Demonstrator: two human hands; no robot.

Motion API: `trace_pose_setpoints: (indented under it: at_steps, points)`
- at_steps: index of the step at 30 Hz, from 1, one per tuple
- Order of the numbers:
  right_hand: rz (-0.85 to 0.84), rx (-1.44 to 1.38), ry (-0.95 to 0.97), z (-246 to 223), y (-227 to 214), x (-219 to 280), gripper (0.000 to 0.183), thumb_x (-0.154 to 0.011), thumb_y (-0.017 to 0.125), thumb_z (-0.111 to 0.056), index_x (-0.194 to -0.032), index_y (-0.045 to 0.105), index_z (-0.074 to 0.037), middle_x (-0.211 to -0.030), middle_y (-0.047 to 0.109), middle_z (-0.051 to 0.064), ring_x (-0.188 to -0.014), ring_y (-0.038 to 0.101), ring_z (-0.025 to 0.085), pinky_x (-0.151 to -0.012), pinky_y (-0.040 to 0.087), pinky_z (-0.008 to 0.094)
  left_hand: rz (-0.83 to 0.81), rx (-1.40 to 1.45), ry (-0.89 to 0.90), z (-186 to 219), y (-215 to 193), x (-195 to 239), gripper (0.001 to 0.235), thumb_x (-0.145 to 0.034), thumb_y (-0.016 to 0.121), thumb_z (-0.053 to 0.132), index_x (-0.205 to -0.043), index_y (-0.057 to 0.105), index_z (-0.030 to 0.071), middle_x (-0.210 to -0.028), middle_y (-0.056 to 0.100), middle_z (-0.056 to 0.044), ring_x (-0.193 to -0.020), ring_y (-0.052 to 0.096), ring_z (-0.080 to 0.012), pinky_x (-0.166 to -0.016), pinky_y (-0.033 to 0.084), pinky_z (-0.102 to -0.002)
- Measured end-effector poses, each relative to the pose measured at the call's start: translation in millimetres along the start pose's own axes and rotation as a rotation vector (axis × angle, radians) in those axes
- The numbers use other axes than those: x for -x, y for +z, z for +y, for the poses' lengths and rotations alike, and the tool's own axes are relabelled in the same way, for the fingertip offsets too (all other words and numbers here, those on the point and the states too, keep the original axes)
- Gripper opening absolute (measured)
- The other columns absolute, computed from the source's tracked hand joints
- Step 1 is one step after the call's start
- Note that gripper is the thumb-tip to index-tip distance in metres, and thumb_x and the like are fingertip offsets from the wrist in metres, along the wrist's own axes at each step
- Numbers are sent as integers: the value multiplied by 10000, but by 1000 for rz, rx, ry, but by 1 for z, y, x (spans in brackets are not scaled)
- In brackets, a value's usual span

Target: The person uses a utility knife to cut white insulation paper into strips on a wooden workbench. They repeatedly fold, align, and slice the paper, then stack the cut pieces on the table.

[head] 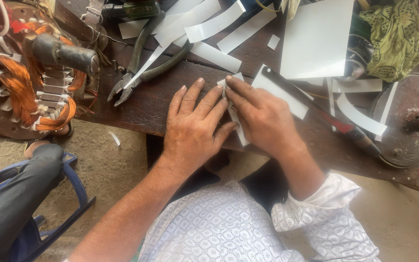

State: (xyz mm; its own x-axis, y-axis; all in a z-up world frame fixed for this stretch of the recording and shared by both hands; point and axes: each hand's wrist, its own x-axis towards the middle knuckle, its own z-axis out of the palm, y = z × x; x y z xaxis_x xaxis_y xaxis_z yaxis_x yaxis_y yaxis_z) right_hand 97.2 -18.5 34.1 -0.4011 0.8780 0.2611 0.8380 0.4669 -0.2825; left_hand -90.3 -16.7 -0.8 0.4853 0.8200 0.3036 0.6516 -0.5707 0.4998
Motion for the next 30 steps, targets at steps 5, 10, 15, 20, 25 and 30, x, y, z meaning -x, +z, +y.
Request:
trace_pose_setpoints:
  at_steps: [5, 10, 15, 20, 25, 30]
  points:
    - [7, -2, 5, -2, 0, 0, 290, -932, 715, -71, -1216, 742, -18, -1326, 706, 119, -988, 733, 247, -818, 595, 343, -13, 15, 3, 0, -4, -1, 504, -932, 767, 437, -1246, 712, 46, -1386, 650, -124, -1391, 491, -364, -1179, 330, -579]
    - [0, 17, -2, 1, 4, 3, 274, -950, 713, -65, -1219, 743, -18, -1335, 706, 111, -958, 733, 232, -792, 592, 329, -37, 33, -12, -2, -4, 0, 570, -894, 791, 460, -1253, 706, 26, -1396, 643, -124, -1403, 477, -359, -1182, 321, -572]
    - [-4, 14, -6, 5, 10, 5, 274, -977, 730, -77, -1243, 740, -11, -1338, 703, 118, -928, 728, 213, -784, 593, 321, -30, 40, -3, -4, 1, 2, 603, -890, 800, 494, -1263, 706, 29, -1404, 633, -129, -1408, 460, -366, -1188, 307, -581]
    - [11, 19, -20, 6, 10, 8, 296, -984, 729, -77, -1275, 729, -24, -1357, 691, 104, -1022, 737, 222, -865, 604, 323, -23, 46, -3, -5, 4, 4, 604, -905, 797, 500, -1273, 705, 31, -1417, 630, -125, -1416, 456, -366, -1197, 300, -584]
    - [-4, 15, -14, 5, 10, 7, 307, -971, 736, -81, -1273, 730, -23, -1363, 689, 114, -1014, 735, 225, -857, 601, 330, -27, 48, -1, -5, 4, 3, 610, -902, 796, 496, -1278, 704, 24, -1418, 628, -131, -1415, 456, -370, -1196, 298, -587]
    - [-2, 32, -11, 3, 9, 7, 306, -966, 737, -73, -1269, 734, -30, -1366, 688, 105, -1036, 738, 233, -869, 604, 337, -43, 30, 17, -6, 1, 3, 605, -907, 800, 491, -1272, 708, 18, -1427, 622, -136, -1414, 456, -377, -1196, 299, -588]
